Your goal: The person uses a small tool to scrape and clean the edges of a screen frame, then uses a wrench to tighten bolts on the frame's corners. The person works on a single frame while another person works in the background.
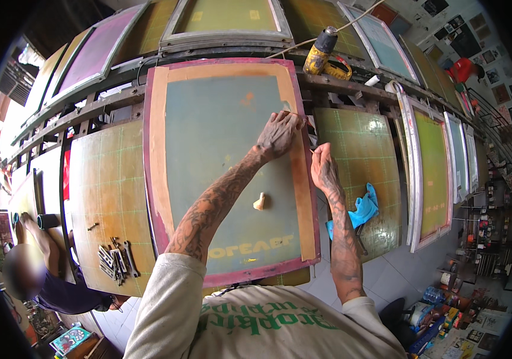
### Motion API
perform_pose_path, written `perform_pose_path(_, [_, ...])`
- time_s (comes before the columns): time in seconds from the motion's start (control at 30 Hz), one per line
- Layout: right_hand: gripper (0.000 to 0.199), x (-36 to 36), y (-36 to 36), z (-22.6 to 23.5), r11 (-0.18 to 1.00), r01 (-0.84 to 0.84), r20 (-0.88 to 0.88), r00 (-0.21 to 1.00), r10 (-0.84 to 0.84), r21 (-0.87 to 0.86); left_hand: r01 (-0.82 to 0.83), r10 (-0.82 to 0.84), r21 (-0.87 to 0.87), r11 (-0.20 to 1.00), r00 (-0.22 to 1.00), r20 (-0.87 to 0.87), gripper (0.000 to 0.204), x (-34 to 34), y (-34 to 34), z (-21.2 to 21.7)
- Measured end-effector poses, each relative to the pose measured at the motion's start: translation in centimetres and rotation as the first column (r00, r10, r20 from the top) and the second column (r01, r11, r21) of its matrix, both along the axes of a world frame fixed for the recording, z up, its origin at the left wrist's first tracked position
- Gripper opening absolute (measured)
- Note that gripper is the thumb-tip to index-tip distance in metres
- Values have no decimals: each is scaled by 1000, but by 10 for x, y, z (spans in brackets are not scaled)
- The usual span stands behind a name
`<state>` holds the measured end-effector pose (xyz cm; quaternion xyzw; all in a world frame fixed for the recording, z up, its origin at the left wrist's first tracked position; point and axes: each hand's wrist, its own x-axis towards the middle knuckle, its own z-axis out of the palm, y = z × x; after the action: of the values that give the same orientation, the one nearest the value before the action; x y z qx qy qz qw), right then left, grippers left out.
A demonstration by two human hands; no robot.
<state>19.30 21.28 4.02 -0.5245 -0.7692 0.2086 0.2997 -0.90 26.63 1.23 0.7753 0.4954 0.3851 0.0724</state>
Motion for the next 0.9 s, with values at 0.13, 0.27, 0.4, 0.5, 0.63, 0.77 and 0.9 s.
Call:
perform_pose_path(0.13, [10, 16, 21, -6, 997, -43, 76, 996, 48, -64, 9, -9, -26, 1000, 1000, 8, 23, 4, 2, -1])
perform_pose_path(0.27, [7, 23, 27, -8, 993, -103, 58, 993, 107, -65, 36, -37, 18, 999, 999, 29, 19, 4, 1, -2])
perform_pose_path(0.4, [6, 19, 27, -5, 990, -139, 29, 990, 139, -14, 65, -65, -50, 997, 998, 3, 16, 2, -1, 1])
perform_pose_path(0.5, [7, 16, 23, -5, 989, -140, 100, 986, 134, 51, 148, -134, 93, 985, 982, -136, 14, 4, -3, 2])
perform_pose_path(0.63, [11, 11, 18, -1, 983, -142, 165, 979, 122, 118, 336, -333, 21, 942, 940, -79, 13, 3, -11, 5])
perform_pose_path(0.77, [12, 14, 11, -4, 982, -145, 156, 980, 125, 124, 395, -396, -29, 918, 912, -109, 14, 3, -17, 12])
perform_pose_path(0.9, [10, 22, 1, -2, 988, -147, 96, 985, 142, 50, 428, -435, -80, 900, 879, -195, 15, 4, -21, 25])
